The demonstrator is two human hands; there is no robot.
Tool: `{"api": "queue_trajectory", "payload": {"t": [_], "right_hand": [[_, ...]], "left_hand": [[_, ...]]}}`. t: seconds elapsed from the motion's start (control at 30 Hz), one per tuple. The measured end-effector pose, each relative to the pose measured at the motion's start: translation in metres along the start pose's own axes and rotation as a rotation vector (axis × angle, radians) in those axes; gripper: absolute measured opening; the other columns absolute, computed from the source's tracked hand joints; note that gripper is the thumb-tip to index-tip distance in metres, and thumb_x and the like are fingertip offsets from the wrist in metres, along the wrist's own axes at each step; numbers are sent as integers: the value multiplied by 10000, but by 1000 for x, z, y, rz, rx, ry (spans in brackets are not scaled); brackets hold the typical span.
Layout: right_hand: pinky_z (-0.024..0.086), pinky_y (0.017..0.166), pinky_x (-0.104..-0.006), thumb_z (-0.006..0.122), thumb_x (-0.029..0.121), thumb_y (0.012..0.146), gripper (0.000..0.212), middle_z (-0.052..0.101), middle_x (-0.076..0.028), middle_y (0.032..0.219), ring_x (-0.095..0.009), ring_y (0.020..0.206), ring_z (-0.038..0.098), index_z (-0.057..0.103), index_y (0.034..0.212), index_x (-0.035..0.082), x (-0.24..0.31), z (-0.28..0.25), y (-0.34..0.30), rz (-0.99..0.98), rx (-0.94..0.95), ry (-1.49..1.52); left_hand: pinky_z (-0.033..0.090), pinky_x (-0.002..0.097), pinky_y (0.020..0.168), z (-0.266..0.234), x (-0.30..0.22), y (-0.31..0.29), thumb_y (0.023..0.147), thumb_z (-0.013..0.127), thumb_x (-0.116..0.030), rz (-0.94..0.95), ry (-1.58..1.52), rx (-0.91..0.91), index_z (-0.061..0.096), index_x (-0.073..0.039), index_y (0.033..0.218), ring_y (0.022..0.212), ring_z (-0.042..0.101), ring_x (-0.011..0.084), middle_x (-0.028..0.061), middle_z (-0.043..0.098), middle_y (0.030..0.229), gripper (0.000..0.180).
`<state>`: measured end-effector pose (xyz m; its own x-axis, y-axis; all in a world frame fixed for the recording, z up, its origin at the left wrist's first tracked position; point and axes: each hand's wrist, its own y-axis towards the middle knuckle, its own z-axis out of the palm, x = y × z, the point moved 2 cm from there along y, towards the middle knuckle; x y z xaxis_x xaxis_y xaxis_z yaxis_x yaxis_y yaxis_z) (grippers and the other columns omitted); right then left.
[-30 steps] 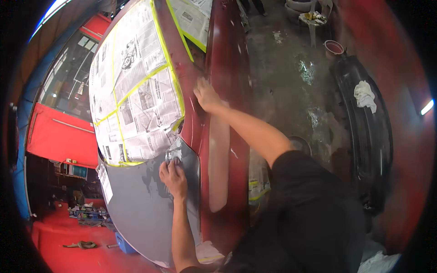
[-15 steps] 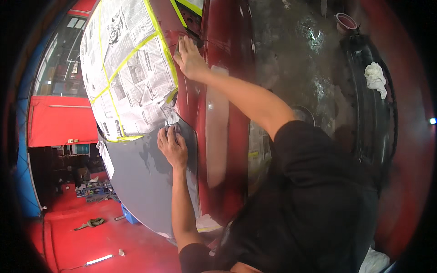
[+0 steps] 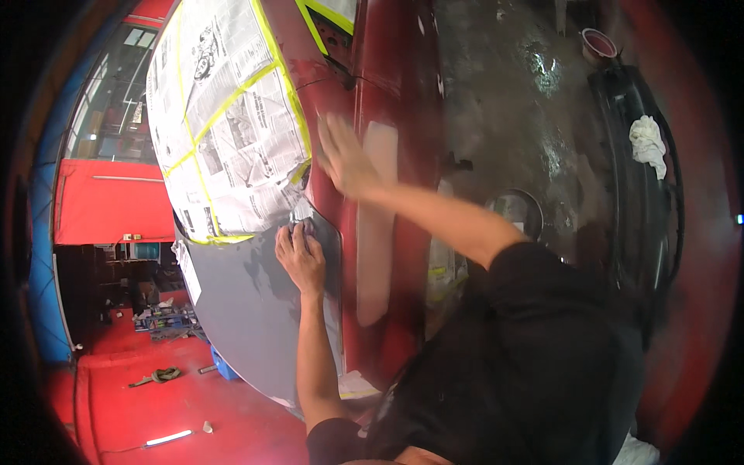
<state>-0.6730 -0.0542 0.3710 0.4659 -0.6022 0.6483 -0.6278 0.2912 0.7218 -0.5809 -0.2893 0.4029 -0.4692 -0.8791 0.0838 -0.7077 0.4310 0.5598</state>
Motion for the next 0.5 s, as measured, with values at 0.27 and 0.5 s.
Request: {"api": "queue_trajectory", "payload": {"t": [0.27, 0.5], "right_hand": [[252, 1254, -592, 538, 138, 1004, 509, 378, -335, 1570, -545, 1506, 274, 491, 1426, -144, -74, -14, 138, -244, -30, -207], [222, 1283, -543, 635, 164, 962, 611, 320, -288, 1643, -459, 1541, 287, 469, 1487, -101, -10, -14, 2, -311, 286, -120]], "left_hand": [[404, 544, 1114, 6, -14, 16, 889, 650, -127, 20, -21, -29, 674, -45, 1211, 1282, 540, 425, 198, 600, 1291, 333], [404, 550, 1105, -2, -3, 5, 885, 657, -133, -16, -6, -49, 676, -58, 1203, 1273, 546, 418, 189, 608, 1279, 328]]}}
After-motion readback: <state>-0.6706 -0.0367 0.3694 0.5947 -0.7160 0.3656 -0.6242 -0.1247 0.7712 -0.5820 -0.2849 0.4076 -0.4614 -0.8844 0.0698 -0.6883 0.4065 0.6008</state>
